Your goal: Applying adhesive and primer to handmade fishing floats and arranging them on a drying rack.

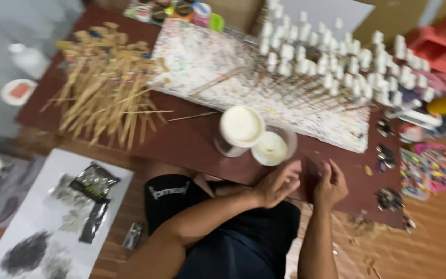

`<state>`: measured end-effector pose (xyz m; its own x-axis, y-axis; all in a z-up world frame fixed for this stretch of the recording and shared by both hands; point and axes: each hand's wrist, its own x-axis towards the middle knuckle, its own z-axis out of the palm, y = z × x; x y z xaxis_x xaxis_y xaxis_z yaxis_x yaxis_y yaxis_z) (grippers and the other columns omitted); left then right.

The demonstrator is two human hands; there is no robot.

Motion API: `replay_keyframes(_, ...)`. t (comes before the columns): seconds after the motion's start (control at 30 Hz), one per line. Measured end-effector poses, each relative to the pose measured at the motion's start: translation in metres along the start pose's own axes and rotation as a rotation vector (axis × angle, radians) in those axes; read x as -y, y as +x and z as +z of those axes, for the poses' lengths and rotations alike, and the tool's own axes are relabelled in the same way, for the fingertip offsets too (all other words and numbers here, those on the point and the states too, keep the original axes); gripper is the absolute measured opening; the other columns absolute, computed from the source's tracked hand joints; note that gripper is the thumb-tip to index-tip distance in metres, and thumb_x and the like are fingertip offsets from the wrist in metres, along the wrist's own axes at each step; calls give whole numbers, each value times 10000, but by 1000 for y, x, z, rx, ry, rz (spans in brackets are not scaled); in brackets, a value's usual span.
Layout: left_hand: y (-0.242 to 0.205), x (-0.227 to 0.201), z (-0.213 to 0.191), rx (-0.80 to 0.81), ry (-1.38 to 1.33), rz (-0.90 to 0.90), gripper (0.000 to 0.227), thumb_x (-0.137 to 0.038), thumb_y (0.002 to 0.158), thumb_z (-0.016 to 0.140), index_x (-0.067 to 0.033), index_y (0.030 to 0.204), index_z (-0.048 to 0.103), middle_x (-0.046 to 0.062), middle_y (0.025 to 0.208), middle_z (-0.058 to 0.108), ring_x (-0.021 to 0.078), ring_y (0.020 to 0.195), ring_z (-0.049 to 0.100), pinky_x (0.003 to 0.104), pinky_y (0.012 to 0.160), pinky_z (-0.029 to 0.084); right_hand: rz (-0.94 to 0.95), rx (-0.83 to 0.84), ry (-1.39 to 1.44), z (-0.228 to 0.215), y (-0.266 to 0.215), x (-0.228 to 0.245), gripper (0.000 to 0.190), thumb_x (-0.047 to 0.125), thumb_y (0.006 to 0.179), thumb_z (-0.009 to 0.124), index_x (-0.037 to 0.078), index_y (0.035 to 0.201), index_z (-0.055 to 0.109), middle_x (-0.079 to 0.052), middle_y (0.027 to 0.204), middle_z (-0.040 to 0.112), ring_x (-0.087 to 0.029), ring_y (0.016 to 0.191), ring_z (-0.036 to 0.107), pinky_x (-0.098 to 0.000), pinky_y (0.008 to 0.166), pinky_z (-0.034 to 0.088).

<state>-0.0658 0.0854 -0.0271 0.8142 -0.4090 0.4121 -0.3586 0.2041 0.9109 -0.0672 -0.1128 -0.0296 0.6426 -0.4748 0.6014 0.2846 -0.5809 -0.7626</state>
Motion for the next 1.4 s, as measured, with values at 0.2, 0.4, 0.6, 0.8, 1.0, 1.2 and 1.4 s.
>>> replay_keyframes(0.2, -59, -74, -94, -37, 151, 31, 354, -290, 1059, 546, -47, 1296, 645, 165, 1058, 746, 352, 997, 728, 440, 808, 611, 147, 136, 200, 41, -50, 50, 149, 18, 1049, 720, -67, 1169, 739, -239, 929, 733, -245, 733, 701, -336, 672, 596)
replay_keyframes(0.4, -87, -78, -167, -244, 353, -2, 297, -268, 1049, 551, -58, 1221, 672, 151, 999, 761, 380, 904, 726, 475, 764, 607, 175, 358, 304, 92, -83, 121, 141, -26, 992, 706, -61, 1119, 756, -203, 841, 746, -198, 681, 681, -347, 680, 569)
replay_keyframes(0.6, -86, -74, -213, -492, 328, -91, 357, -319, 1041, 557, -80, 1287, 655, 125, 1048, 766, 321, 999, 739, 441, 817, 609, 10, 592, 321, 148, -98, 169, 144, 31, 922, 752, 71, 1038, 827, -124, 884, 799, -262, 826, 779, -393, 781, 591)
replay_keyframes(0.8, -58, -105, -248, -669, 648, -9, 275, -193, 1043, 555, -21, 1231, 658, 179, 1000, 728, 370, 915, 726, 428, 774, 618, 0, 737, 429, 203, -100, 211, 258, 145, 1025, 654, 38, 1239, 752, -160, 1065, 766, -336, 1009, 737, -489, 936, 546)
replay_keyframes(1.0, -20, -76, -299, -671, 1381, 107, 229, -113, 952, 645, -89, 1179, 668, 145, 930, 676, 342, 851, 703, 417, 709, 602, 123, 622, 456, 271, -109, 207, 269, 17, 1001, 674, 44, 1263, 727, -163, 1068, 773, -246, 976, 731, -438, 917, 568)
replay_keyframes(1.2, 12, -87, -330, -693, 1686, -2, 216, -95, 915, 605, -50, 1103, 701, 142, 892, 673, 329, 865, 659, 440, 696, 549, 179, 613, 471, 277, -115, 189, 272, -6, 991, 670, 61, 1245, 740, -157, 1044, 774, -190, 887, 720, -369, 821, 611)
replay_keyframes(1.4, 25, -35, -364, -802, 1834, -78, 156, -139, 917, 584, -139, 982, 726, 67, 789, 685, 271, 838, 671, 397, 686, 532, 115, 631, 416, 266, -108, 203, 294, -1, 961, 698, 89, 1235, 758, -145, 1042, 784, -246, 948, 755, -414, 861, 607)
